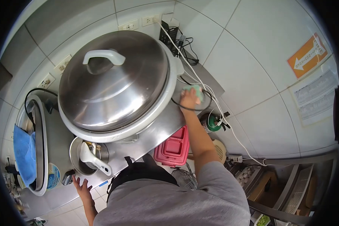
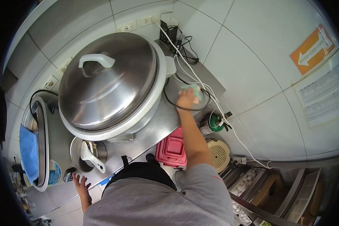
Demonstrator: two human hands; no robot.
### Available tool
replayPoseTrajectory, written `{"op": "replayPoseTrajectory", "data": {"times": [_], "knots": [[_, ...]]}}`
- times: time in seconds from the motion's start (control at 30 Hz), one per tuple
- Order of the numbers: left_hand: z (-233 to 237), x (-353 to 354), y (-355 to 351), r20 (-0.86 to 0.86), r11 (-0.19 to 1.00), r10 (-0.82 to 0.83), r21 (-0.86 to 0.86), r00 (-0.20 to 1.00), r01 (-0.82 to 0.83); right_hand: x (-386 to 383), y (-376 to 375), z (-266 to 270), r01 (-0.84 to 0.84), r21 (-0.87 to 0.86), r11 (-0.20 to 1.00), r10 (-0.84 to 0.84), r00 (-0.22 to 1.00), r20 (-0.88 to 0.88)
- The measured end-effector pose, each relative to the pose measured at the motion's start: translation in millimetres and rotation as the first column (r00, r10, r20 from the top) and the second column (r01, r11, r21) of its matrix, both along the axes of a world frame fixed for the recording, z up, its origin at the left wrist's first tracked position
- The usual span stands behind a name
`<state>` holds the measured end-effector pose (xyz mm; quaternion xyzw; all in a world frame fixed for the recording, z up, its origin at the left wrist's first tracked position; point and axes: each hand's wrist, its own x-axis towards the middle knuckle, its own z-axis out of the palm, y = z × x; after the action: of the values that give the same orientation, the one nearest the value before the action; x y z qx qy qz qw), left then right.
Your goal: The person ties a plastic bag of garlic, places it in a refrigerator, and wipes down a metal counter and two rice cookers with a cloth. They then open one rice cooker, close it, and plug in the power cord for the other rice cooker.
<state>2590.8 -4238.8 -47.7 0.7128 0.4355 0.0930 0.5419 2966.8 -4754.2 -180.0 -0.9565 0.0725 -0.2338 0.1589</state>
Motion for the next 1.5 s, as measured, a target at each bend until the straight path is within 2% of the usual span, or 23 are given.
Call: {"op": "replayPoseTrajectory", "data": {"times": [0.03, 0.07, 0.1, 0.13, 0.17, 0.23, 0.3, 0.4, 0.43, 0.5, 0.57, 0.67, 0.73, 0.8, 0.87, 1.0, 1.13, 1.2, 1.27, 1.37, 1.4, 1.47, 1.5], "knots": [[0, 0, -2, -0.014, 1.0, 0.013, -0.001, 1.0, -0.013, 21, 3, -13, -0.065, 0.028, 0.997, 0.066, 0.998, -0.023], [-3, 2, -3, -0.017, 1.0, 0.006, 0.001, 1.0, -0.005, 29, 19, -8, -0.079, -0.032, 0.996, 0.081, 0.994, 0.075], [-4, 3, -2, -0.003, 0.999, 0.027, -0.045, 1.0, -0.027, 32, 31, 2, -0.178, 0.076, 0.981, 0.173, 0.983, 0.062], [-3, 2, 0, 0.003, 0.995, 0.045, -0.086, 0.999, -0.044, 10, 49, 45, -0.194, 0.466, 0.863, 0.265, 0.96, -0.09], [-3, 4, 2, 0.006, 0.995, 0.049, -0.091, 0.999, -0.048, 3, 63, 22, -0.223, 0.476, 0.851, 0.26, 0.966, -0.012], [-2, 6, 9, 0.006, 0.994, 0.035, -0.108, 0.999, -0.034, -41, 71, -4, -0.469, 0.091, 0.879, 0.461, 0.882, 0.097], [1, 9, 12, 0.028, 0.991, 0.038, -0.126, 0.999, -0.034, -96, 68, 29, -0.564, 0.001, 0.826, 0.564, 0.825, 0.016], [5, 10, 15, 0.062, 0.994, 0.05, -0.099, 0.997, -0.044, -106, 38, 44, -0.502, -0.065, 0.862, 0.503, 0.864, -0.012], [5, 10, 15, 0.067, 0.994, 0.052, -0.1, 0.996, -0.045, -93, 34, 37, -0.503, -0.064, 0.862, 0.504, 0.864, -0.009], [3, 13, 12, 0.072, 0.995, 0.043, -0.096, 0.996, -0.036, -43, 20, 21, -0.322, 0.024, 0.946, 0.322, 0.947, 0.016], [5, 16, 6, 0.075, 0.995, 0.037, -0.093, 0.996, -0.03, -1, 24, 28, -0.244, 0.038, 0.969, 0.244, 0.97, 0.003], [14, 34, -11, 0.07, 0.976, 0.074, -0.211, 0.995, -0.057, 32, 33, 20, -0.204, 0.055, 0.977, 0.204, 0.979, 0.017], [18, 46, -17, 0.041, 0.928, 0.019, -0.372, 0.999, -0.002, 12, 42, 17, -0.212, 0.088, 0.973, 0.206, 0.976, 0.07], [5, 53, -11, 0.057, 0.899, 0.081, -0.436, 0.995, -0.049, -32, 54, 22, -0.245, 0.092, 0.965, 0.246, 0.969, -0.009], [-30, 51, 14, -0.014, 0.8, 0.0, -0.6, 1.0, -0.008, -102, 78, 49, -0.254, -0.041, 0.966, 0.255, 0.967, 0.027], [-27, 50, 9, 0.087, 0.73, 0.054, -0.683, 0.995, 0.02, -207, 124, 40, -0.548, 0.067, 0.834, 0.552, 0.827, -0.106], [-19, 35, 11, 0.134, 0.704, 0.058, -0.708, 0.989, 0.055, -223, 189, 40, -0.753, 0.098, 0.65, 0.757, 0.632, -0.166], [-12, 17, 13, 0.137, 0.685, 0.046, -0.726, 0.989, 0.068, -216, 223, 37, -0.837, 0.185, 0.515, 0.852, 0.476, -0.22], [0, 4, 15, 0.168, 0.731, 0.016, -0.675, 0.986, 0.103, -209, 261, 41, -0.861, 0.207, 0.464, 0.879, 0.417, -0.232], [-10, -4, 25, 0.206, 0.727, -0.034, -0.667, 0.978, 0.166, -190, 315, 43, -0.953, 0.092, 0.29, 0.937, 0.263, -0.228], [-12, -10, 29, 0.195, 0.723, -0.041, -0.671, 0.98, 0.164, -180, 332, 44, -0.944, 0.204, 0.26, 0.955, 0.22, -0.199], [21, -21, 44, -0.074, 0.879, -0.265, -0.428, 0.961, 0.21, -155, 365, 54, -0.894, 0.317, 0.316, 0.934, 0.234, -0.269], [31, -35, 58, -0.243, 0.892, -0.449, -0.061, 0.86, 0.449, -145, 372, 32, -0.802, 0.508, 0.313, 0.949, 0.237, -0.21]]}}
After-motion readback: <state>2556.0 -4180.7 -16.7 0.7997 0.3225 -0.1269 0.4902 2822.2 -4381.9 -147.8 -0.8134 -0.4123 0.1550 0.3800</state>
